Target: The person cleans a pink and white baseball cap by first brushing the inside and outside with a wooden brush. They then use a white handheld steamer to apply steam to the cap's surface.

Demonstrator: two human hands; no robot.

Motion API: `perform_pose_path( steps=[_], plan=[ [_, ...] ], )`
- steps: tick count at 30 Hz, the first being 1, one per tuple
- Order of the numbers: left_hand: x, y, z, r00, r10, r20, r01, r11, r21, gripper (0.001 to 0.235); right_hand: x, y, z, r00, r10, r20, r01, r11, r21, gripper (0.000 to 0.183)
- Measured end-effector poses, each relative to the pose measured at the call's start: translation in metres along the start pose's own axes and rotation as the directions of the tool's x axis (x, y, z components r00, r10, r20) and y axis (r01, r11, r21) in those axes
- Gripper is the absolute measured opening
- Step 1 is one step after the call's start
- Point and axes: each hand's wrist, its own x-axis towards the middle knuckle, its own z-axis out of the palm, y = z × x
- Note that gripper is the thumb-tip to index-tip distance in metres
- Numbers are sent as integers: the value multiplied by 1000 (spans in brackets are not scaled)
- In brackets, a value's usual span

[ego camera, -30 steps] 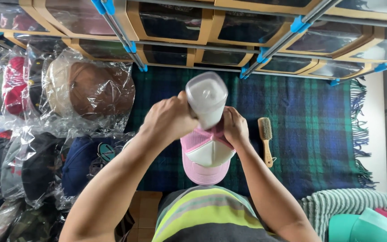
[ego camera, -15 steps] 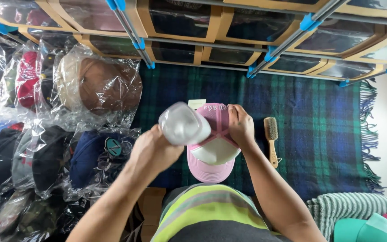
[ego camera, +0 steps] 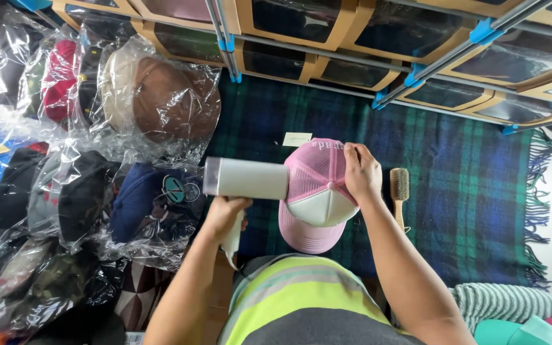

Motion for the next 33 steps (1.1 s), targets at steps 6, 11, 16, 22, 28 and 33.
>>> perform_pose_path(
  steps=[6, 11, 16, 22, 28, 33],
  plan=[
    [-7, 28, 1, 996, -73, 46, 75, 996, -44, 29, -7, -13, -8, 998, 47, 42, -47, 999, -1, 40],
    [27, 25, 4, 992, -71, 108, 74, 997, -29, 45, -3, -13, -10, 994, 99, 44, -99, 995, 3, 44],
    [-19, 23, 1, 990, -119, 76, 120, 993, -19, 38, -4, -14, -7, 994, 103, 46, -104, 994, 19, 43],
    [-72, 91, 16, 980, 183, 79, -196, 958, 210, 20, -6, -18, -9, 992, 112, 62, -114, 993, 39, 43],
    [-104, 151, 57, 816, 541, 204, -502, 488, 714, 30, -6, -27, -13, 994, 106, 37, -108, 993, 57, 38],
    [-108, 179, 78, 848, 368, 380, -494, 293, 818, 52, -11, -34, -17, 987, 148, 65, -152, 986, 65, 38]
  ],
)
